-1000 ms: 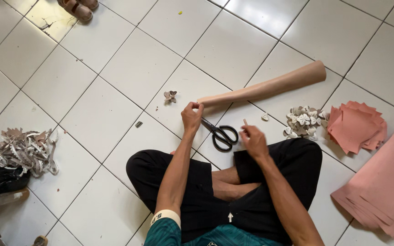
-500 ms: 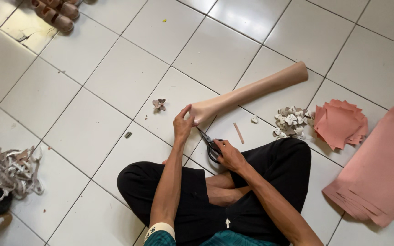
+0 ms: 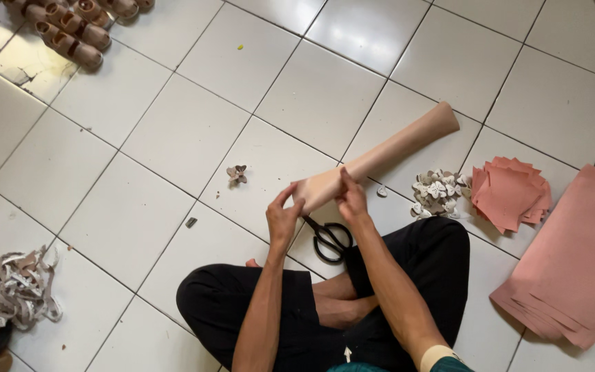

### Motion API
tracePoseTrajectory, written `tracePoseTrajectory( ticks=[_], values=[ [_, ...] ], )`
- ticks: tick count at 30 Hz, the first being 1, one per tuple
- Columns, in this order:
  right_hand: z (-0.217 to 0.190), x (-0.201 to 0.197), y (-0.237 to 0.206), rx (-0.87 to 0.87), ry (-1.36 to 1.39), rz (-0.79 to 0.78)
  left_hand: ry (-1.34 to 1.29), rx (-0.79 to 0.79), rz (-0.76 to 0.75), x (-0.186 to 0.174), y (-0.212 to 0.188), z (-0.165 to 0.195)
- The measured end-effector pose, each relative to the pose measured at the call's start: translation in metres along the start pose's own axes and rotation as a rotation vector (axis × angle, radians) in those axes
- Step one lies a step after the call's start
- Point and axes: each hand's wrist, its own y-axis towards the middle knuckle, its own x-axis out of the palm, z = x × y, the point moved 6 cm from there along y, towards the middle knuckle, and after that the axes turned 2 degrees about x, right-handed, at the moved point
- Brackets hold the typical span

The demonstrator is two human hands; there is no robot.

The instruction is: The person sits cross-legged on the workshop floor and cuts small pieces from pink foam sheets with scissors, trims edges of cut pieces by hand, stretches and shapes a long strip of tan foam material, and gathers cut scraps into a pile next to cardboard sheets.

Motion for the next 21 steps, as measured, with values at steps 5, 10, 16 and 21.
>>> tracePoseTrajectory(
  ticks=[5, 10, 16, 21],
  values=[
    [-0.039, -0.015, 0.025, -0.112, 0.094, 0.003, -0.085, -0.008, 0.042, 0.004, -0.018, -0.004],
    [-0.048, -0.03, 0.033, -0.044, 0.081, -0.09, -0.356, -0.392, 0.026, 0.02, -0.013, -0.042],
    [-0.144, -0.05, 0.056, -0.31, 0.196, -0.181, 0.083, 0.007, -0.032, 0.013, 0.016, -0.008],
    [-0.247, -0.053, 0.068, -0.371, -0.066, -0.082, 0.025, 0.014, -0.06, 0.025, 0.038, 0.023]
  ],
)
